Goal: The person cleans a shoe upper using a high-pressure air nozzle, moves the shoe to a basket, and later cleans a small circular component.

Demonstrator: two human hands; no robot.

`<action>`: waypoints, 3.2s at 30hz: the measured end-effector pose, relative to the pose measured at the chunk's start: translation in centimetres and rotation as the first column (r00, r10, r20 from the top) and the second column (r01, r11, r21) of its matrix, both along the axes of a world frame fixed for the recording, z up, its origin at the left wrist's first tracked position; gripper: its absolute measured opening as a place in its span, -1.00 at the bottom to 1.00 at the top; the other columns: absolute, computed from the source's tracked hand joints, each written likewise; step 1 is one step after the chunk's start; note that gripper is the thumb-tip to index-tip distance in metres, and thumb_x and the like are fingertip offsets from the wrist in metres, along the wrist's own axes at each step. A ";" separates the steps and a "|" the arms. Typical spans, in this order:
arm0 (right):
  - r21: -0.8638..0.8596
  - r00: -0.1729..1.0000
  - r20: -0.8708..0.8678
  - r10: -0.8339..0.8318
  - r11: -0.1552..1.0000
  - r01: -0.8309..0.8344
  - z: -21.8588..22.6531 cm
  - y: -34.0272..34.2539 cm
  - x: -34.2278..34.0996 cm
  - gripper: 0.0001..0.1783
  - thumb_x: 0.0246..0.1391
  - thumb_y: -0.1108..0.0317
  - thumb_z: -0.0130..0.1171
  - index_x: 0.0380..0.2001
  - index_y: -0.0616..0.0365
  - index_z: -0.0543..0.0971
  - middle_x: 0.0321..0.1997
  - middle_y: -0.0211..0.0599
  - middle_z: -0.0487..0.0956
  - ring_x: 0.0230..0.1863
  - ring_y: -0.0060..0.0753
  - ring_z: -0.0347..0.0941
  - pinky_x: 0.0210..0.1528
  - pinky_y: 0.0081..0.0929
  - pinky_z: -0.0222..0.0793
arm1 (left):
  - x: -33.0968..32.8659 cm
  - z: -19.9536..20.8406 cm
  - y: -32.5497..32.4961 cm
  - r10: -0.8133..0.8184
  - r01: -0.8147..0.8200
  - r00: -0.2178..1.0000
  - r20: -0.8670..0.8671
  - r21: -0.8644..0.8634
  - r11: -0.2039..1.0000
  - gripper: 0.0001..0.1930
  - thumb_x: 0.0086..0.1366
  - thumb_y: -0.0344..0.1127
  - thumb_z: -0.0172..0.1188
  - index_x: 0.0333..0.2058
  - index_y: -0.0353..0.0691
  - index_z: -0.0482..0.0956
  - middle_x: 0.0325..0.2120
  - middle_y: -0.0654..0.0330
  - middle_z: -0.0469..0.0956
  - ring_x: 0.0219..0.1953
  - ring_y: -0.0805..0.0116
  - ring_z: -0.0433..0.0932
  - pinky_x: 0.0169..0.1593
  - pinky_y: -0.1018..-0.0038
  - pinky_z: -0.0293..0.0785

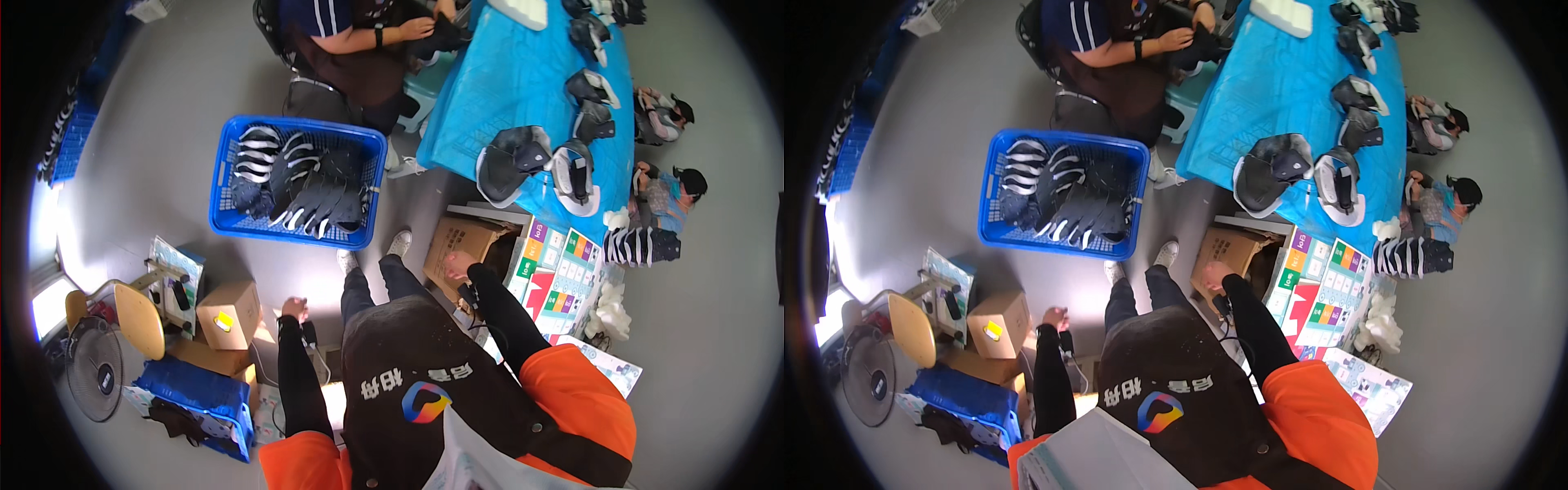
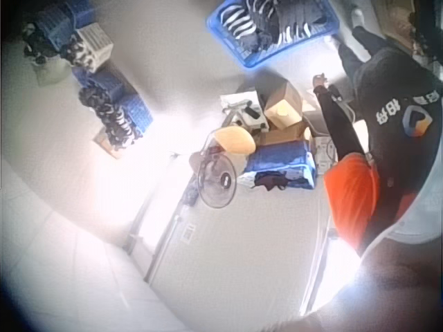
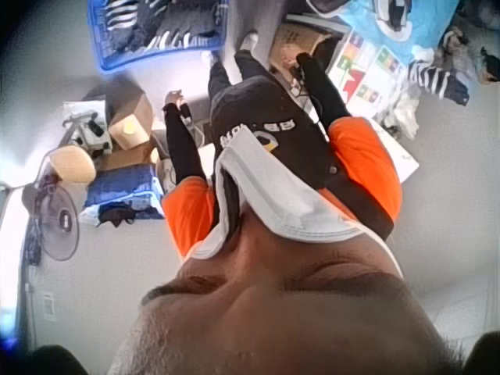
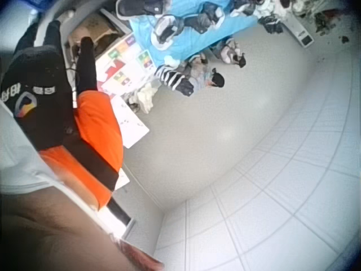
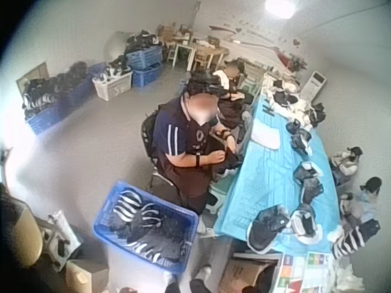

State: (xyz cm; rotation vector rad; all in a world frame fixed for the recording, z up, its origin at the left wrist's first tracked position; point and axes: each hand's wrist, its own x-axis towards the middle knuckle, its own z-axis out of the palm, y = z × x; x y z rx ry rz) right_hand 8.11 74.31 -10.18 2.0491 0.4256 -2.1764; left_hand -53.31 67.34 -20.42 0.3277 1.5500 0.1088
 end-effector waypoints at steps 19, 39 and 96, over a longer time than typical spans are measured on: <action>0.378 0.414 0.910 -0.032 0.478 -0.793 -30.3 23.8 8.7 -0.20 0.06 0.03 0.36 0.35 -0.02 0.37 0.36 0.18 0.35 0.33 0.23 0.31 0.28 0.06 0.34 | 35.8 -11.0 25.6 -0.247 0.627 0.770 -0.588 0.623 0.468 -0.39 0.18 -0.35 0.27 0.22 -0.26 0.33 0.13 -0.07 0.40 0.18 -0.11 0.40 0.18 0.08 0.39; 0.587 0.368 0.809 -0.458 0.638 -0.497 -47.8 45.9 6.4 0.27 -0.16 -0.33 0.44 0.35 0.44 0.20 0.33 0.31 0.33 0.40 0.21 0.23 0.41 -0.03 0.20 | 35.7 -22.6 21.5 -0.140 0.750 0.653 -0.745 0.608 0.262 -0.21 0.14 -0.46 0.16 0.39 -0.39 0.17 0.24 -0.24 0.34 0.13 -0.23 0.45 0.15 0.01 0.36; 0.799 0.551 0.379 -0.744 0.563 0.211 17.6 -24.4 -0.8 -0.31 0.03 0.17 0.40 0.21 0.18 0.45 -0.01 0.02 0.66 -0.18 -0.10 0.70 -0.08 -0.24 0.60 | 8.7 7.4 4.3 -0.648 0.625 0.758 -0.071 0.364 0.691 -0.75 0.41 -0.49 0.07 0.03 -0.38 0.51 -0.31 0.11 0.62 -0.29 0.32 0.65 -0.22 0.40 0.65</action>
